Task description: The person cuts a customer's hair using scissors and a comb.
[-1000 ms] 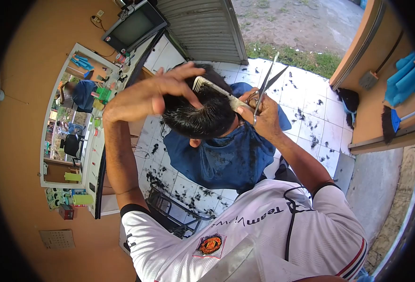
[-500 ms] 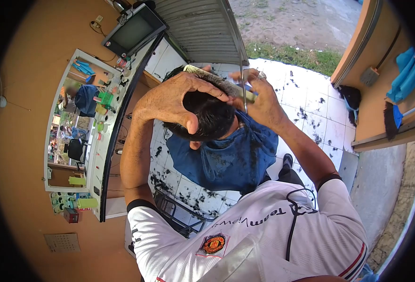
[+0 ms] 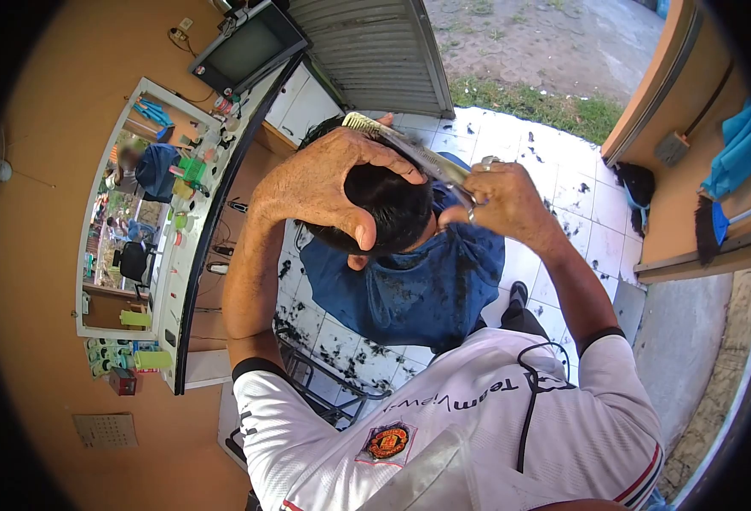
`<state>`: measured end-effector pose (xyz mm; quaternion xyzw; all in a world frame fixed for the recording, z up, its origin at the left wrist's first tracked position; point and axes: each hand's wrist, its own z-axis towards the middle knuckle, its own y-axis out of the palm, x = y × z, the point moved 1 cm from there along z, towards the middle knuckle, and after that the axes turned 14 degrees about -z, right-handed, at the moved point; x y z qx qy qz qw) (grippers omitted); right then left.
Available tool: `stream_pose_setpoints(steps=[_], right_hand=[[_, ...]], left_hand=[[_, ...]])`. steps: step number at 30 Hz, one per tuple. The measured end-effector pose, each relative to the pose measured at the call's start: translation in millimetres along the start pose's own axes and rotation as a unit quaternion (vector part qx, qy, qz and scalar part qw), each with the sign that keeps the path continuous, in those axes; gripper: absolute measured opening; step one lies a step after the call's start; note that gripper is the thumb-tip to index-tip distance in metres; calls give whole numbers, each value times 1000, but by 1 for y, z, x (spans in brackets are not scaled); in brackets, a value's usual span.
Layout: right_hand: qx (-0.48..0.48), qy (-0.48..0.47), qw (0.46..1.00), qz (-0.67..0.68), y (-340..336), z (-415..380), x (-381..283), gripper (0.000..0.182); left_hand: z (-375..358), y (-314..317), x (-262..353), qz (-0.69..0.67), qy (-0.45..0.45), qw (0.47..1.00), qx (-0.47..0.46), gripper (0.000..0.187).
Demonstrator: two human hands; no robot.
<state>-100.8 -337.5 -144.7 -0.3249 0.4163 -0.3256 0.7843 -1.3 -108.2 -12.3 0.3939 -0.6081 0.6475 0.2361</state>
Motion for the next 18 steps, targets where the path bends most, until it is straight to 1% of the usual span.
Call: stream_pose_setpoints(steps=[1,2,3,4,5,6,7,8,9,11,12,13,14,15,16,17,18], right_hand=[[-1,-1,1000,0,0,1,4,45],[53,7,998,-35,-1,1,7,41],[108,15,992,-71,-1,3,10,36],[202,38,974,-92,3,6,11,33],[201,36,974,-93,21,13,11,33],[234,16,966,106,46,21,10,30],[158,81,953,245,46,24,1,28],[98,164,909,371,47,27,-8,27],[98,160,911,368,44,38,-12,27],[247,234,889,308,38,69,-6,27],[241,131,921,276,34,80,2,26],[232,27,942,241,30,91,11,26],[230,-19,964,134,39,100,20,23],[228,-23,965,131,38,95,15,23],[200,25,964,172,35,85,7,22],[173,72,959,211,33,75,0,20],[207,62,959,184,29,60,-4,19]], left_hand=[[0,1,-2,-16,4,1000,9,125],[0,0,-3,-17,4,1000,10,125],[1,0,-4,5,28,1000,2,123],[2,-1,-4,27,53,998,-6,122],[3,-1,-4,27,55,998,-3,122],[2,-1,-3,15,23,1000,-8,118],[2,-1,-2,4,-8,1000,-12,115],[4,-3,0,6,-5,1000,-9,115],[8,-6,1,-2,-36,999,-21,104],[9,-5,-3,-13,-38,999,27,94],[10,-4,-6,-18,-39,998,51,89],[6,-3,-4,-7,-19,996,92,90],[3,-1,-3,4,0,991,133,90],[-5,-3,15,10,51,977,205,92],[-15,-5,27,17,103,956,275,94],[-35,-10,28,-51,104,954,275,94],[-55,-15,22,-77,74,948,299,95]])
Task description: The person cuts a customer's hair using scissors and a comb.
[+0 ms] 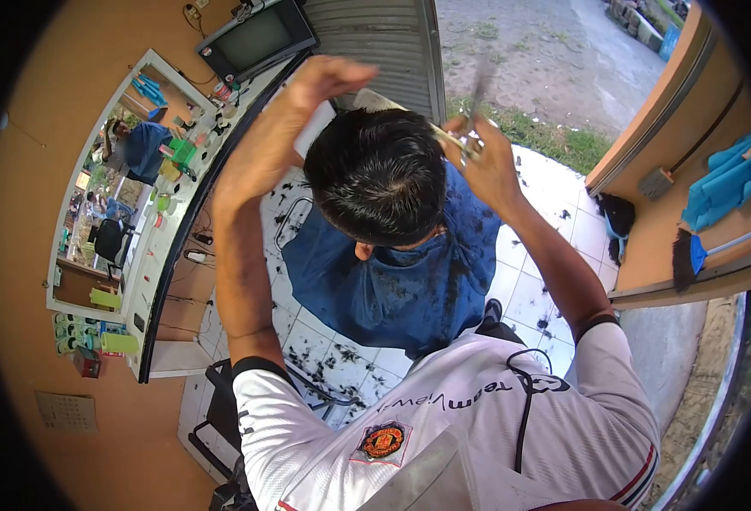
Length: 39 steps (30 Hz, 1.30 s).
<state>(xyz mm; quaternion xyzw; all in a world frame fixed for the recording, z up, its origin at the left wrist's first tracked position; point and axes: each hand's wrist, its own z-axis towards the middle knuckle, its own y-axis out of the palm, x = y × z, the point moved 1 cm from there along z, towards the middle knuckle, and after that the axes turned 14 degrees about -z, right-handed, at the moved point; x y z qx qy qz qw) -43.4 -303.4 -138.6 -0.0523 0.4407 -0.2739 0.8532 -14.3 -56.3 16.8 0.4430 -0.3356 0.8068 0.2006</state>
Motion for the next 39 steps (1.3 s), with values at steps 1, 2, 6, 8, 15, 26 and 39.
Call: stream_pose_setpoints(steps=[1,2,6,8,15,26,39], right_hand=[[0,-1,1000,-3,-10,-11,-7,19],[-11,-28,998,-60,-22,-20,-17,19],[-72,-5,997,-8,-39,-28,-12,19],[-199,124,971,49,-55,-17,-35,24],[-230,173,953,93,-70,10,-29,31],[-196,-97,949,-226,-84,7,-23,45],[-236,-134,905,-327,-71,15,-8,42]], left_hand=[[-12,-14,-4,-15,-35,999,28,95],[-19,-26,-5,-18,-33,999,27,95],[-27,-17,-9,57,-94,971,-211,107],[-19,7,-13,121,-46,956,-263,112],[12,27,-32,45,-49,963,-262,118],[16,30,-39,45,108,964,-240,122],[17,29,-44,29,91,968,-232,124]])
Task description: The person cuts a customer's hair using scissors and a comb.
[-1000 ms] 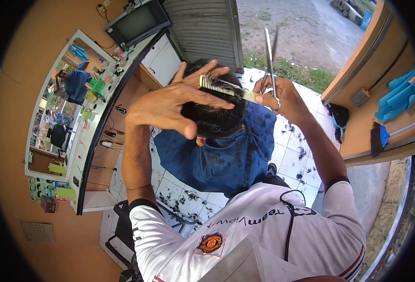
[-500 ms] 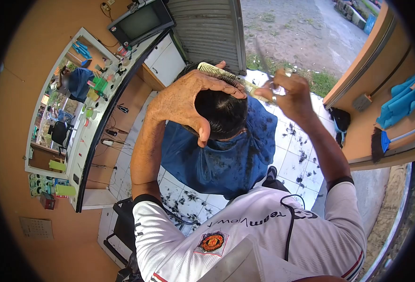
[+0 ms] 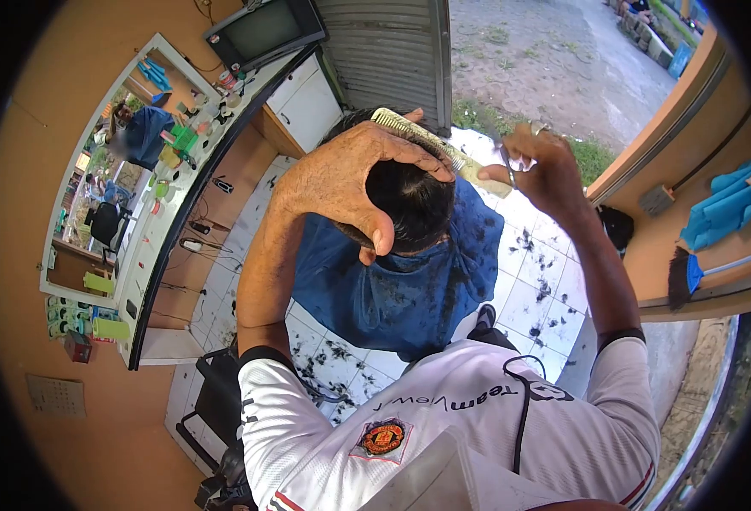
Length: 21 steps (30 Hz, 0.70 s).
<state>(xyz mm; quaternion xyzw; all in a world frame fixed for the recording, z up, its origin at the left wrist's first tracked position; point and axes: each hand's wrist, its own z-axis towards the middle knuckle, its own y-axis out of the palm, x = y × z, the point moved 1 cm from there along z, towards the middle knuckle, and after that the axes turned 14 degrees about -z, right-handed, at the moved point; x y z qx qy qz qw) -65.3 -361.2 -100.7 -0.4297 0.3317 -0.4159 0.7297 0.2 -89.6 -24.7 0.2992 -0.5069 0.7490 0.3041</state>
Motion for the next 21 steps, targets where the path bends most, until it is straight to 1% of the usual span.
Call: stream_pose_setpoints(steps=[1,2,3,4,5,6,8,9,10,11,12,13,14,16,17,19,20,21], right_hand=[[91,15,990,105,15,6,-6,37],[180,30,961,208,23,12,-14,33],[77,135,949,273,27,13,-25,27],[60,192,925,322,29,20,-31,30],[114,230,902,346,30,33,-33,30],[166,267,875,369,31,50,-29,29],[219,152,913,310,32,81,-11,28],[171,61,918,353,19,86,-21,28],[167,58,919,352,20,87,-24,28],[125,54,963,234,20,88,-28,31],[82,50,989,111,19,88,-29,33],[83,51,989,108,15,80,-31,33],[102,35,989,103,7,63,-34,31],[138,2,986,92,-9,29,-39,28],[137,4,986,91,-14,20,-41,28],[77,19,989,121,-21,9,-44,27],[79,23,989,121,-27,9,-43,27],[23,34,985,166,-33,11,-40,29]], left_hand=[[0,0,0,2,-5,1000,-6,128],[2,1,4,3,-3,1000,-2,128],[5,3,10,-38,-87,995,12,125],[5,3,14,-80,-170,982,27,122],[2,-1,3,-47,-117,992,11,98],[7,-5,9,-28,-116,993,-1,91],[8,-1,10,-53,-98,992,59,85],[5,2,13,29,-63,990,126,87],[1,1,19,28,-62,989,131,87],[-6,-3,31,17,-19,981,193,91],[-15,-5,41,6,25,967,252,94],[-34,-4,42,-74,11,951,300,98],[-52,-9,41,-76,14,951,299,98],[-86,-19,31,-56,-103,930,347,120],[-97,-21,24,-58,-103,931,346,120],[-101,-20,23,-85,-72,982,151,109],[-100,-14,24,-45,-97,985,137,112],[-87,-2,33,-5,-121,985,123,116]])
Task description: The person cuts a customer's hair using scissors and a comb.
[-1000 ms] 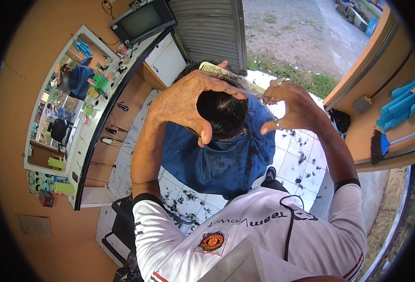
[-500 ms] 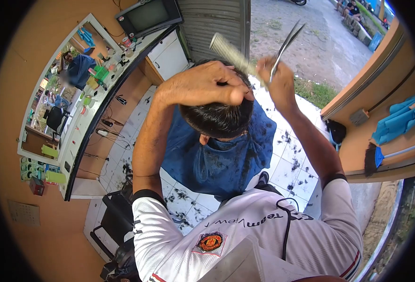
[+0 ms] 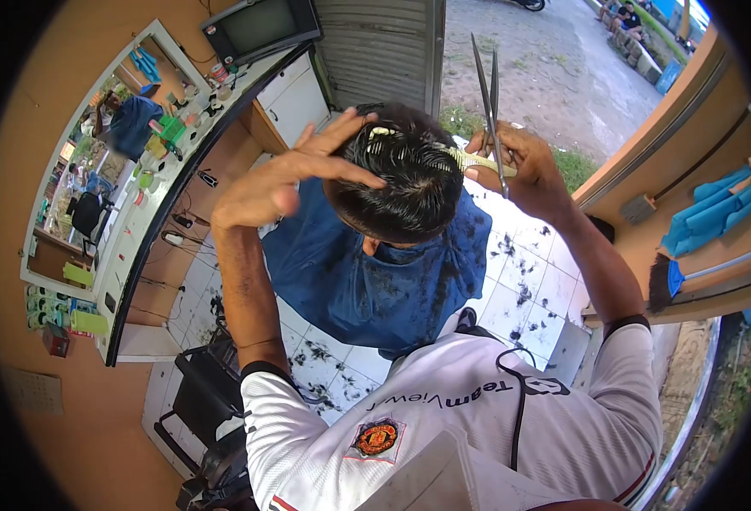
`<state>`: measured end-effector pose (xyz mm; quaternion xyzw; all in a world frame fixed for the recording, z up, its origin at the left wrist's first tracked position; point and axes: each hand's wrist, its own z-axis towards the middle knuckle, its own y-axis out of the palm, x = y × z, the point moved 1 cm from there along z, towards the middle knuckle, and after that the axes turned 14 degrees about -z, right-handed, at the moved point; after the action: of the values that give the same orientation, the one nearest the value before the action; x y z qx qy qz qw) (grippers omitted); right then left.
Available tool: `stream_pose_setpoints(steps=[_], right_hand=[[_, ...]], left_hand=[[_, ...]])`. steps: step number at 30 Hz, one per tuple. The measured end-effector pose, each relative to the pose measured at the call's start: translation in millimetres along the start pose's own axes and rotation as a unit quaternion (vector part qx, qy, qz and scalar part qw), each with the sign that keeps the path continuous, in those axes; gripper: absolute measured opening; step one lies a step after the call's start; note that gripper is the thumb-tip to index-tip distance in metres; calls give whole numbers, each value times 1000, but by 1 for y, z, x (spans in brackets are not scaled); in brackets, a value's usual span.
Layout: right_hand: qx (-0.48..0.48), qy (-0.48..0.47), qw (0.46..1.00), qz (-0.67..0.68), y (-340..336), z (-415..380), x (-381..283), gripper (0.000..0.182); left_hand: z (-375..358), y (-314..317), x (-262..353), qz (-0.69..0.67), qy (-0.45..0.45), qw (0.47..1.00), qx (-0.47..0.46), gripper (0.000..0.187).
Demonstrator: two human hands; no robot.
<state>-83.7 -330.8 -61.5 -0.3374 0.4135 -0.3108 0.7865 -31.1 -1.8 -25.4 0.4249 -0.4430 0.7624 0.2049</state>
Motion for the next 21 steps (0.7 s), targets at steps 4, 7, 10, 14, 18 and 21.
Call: stream_pose_setpoints(steps=[4,7,10,14,18,21], right_hand=[[-120,65,980,142,-19,7,0,34],[-134,94,968,191,-21,10,-5,45],[-4,100,980,175,-18,18,1,32],[77,-78,994,-25,16,22,23,33],[68,-95,983,-145,-3,16,11,35],[-173,57,978,-102,-32,7,21,46]], left_hand=[[37,31,1,39,48,997,-42,121],[55,33,3,78,45,993,-81,125],[63,29,-10,-6,86,996,-23,124],[68,30,-19,-128,104,986,-26,122],[70,26,-20,-27,190,981,-33,123],[70,27,-21,-27,197,980,-30,125]])
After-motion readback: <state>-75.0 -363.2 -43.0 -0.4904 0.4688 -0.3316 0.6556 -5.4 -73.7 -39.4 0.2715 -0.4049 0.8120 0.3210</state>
